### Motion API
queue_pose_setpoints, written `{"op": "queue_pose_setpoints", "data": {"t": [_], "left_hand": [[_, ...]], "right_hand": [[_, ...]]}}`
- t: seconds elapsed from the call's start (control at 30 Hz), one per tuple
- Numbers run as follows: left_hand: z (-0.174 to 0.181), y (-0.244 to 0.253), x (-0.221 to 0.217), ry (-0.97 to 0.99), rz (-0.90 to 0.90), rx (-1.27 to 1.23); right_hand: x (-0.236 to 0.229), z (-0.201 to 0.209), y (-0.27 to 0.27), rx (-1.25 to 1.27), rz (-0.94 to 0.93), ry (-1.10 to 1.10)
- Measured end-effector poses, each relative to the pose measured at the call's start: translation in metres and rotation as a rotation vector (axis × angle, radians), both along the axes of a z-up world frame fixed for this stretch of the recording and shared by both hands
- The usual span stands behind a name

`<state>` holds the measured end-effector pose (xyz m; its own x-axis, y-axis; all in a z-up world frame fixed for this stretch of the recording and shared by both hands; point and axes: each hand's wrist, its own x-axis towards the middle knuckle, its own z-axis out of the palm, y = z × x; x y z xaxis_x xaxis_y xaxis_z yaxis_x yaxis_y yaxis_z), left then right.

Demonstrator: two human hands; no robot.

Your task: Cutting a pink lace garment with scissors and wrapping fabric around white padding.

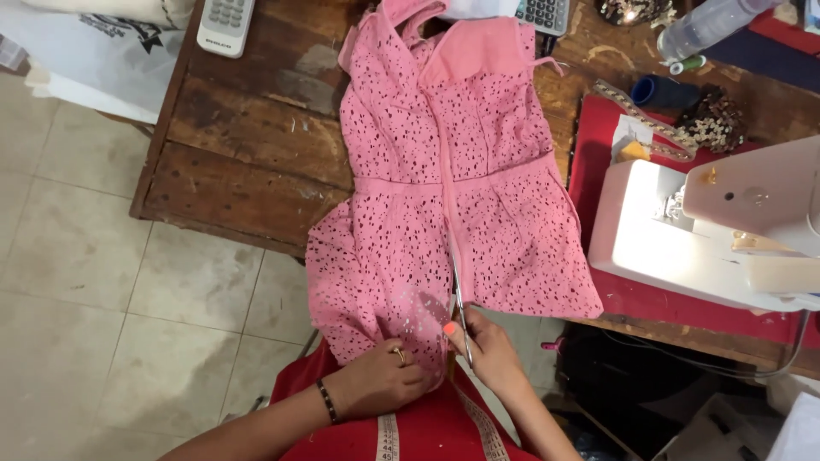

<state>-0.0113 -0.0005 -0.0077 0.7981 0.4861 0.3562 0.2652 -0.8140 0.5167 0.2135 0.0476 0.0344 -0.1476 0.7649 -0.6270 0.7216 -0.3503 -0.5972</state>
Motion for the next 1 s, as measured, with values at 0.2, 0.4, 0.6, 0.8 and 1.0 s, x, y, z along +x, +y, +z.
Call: {"op": "queue_pose_setpoints", "data": {"t": [0.2, 0.4, 0.6, 0.8, 1.0], "left_hand": [[0.006, 0.006, 0.0, -0.031, 0.02, 0.034], [-0.011, 0.001, -0.001, 0.037, 0.006, 0.041], [-0.016, 0.001, 0.0, 0.032, 0.013, 0.059], [-0.014, -0.006, -0.006, 0.026, 0.019, -0.048], [-0.01, -0.005, -0.015, -0.135, 0.008, 0.062]], "right_hand": [[0.001, -0.012, 0.0, 0.055, -0.018, 0.026], [0.004, -0.012, 0.001, 0.018, -0.078, 0.075], [-0.009, 0.009, 0.02, -0.127, 0.066, -0.057], [0.004, 0.028, 0.01, -0.254, -0.03, -0.069], [0.007, 0.012, 0.013, -0.201, 0.089, -0.077]]}}
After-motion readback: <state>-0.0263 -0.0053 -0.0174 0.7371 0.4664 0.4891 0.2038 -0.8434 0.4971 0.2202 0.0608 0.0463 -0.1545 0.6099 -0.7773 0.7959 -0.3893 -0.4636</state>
